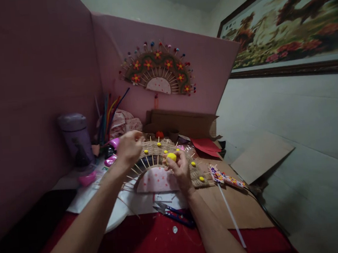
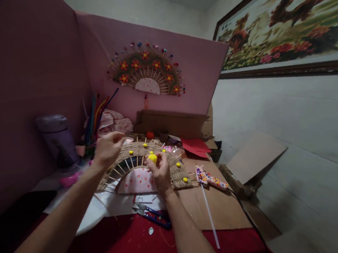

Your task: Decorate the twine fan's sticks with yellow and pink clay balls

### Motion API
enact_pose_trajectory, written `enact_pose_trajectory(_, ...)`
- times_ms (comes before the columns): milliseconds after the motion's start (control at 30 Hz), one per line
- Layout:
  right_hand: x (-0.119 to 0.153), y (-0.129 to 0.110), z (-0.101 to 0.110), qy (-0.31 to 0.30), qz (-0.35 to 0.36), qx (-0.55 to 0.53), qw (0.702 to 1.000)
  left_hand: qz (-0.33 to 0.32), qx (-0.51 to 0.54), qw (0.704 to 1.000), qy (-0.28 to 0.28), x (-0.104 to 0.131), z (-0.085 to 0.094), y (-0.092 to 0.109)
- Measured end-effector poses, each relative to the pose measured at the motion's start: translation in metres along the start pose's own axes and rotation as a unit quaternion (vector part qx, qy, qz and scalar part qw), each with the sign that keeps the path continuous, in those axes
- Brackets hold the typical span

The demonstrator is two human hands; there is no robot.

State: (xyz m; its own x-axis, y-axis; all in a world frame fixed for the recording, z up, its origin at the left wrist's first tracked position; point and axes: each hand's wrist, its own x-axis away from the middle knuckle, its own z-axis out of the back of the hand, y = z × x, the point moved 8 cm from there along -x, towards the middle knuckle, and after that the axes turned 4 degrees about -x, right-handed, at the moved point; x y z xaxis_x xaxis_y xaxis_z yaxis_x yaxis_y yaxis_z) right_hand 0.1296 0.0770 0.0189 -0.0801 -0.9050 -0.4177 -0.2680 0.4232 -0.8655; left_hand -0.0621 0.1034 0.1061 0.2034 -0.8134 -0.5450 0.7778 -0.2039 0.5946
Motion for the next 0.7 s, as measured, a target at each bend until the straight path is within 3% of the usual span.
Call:
enact_pose_trajectory(67, 0.001, -0.003, 0.009, 0.045, 0.011, -0.009, 0.999, -0.025, 0.076, 0.996, -0.051, 0.023, -0.023, 0.020)
enact_pose_trajectory(133, 0.001, -0.006, 0.020, 0.091, 0.031, -0.005, 0.995, -0.031, 0.116, 0.992, -0.044, 0.048, -0.035, 0.037)
enact_pose_trajectory(267, -0.001, 0.000, 0.035, 0.151, 0.023, 0.004, 0.988, -0.155, 0.091, 0.983, -0.043, 0.091, -0.047, 0.075)
enact_pose_trajectory(333, -0.002, 0.005, 0.041, 0.177, 0.003, 0.023, 0.984, -0.196, 0.043, 0.979, -0.048, 0.098, -0.051, 0.081)
enact_pose_trajectory(467, -0.004, 0.009, 0.036, 0.163, -0.015, 0.080, 0.983, -0.183, -0.009, 0.981, -0.057, 0.081, -0.052, 0.072)
enact_pose_trajectory(600, -0.001, -0.008, 0.023, 0.121, 0.066, 0.208, 0.968, -0.088, 0.030, 0.994, -0.051, 0.049, -0.047, 0.056)
enact_pose_trajectory(700, 0.001, -0.013, 0.020, 0.114, 0.085, 0.252, 0.957, -0.043, 0.063, 0.996, -0.040, 0.037, -0.047, 0.050)
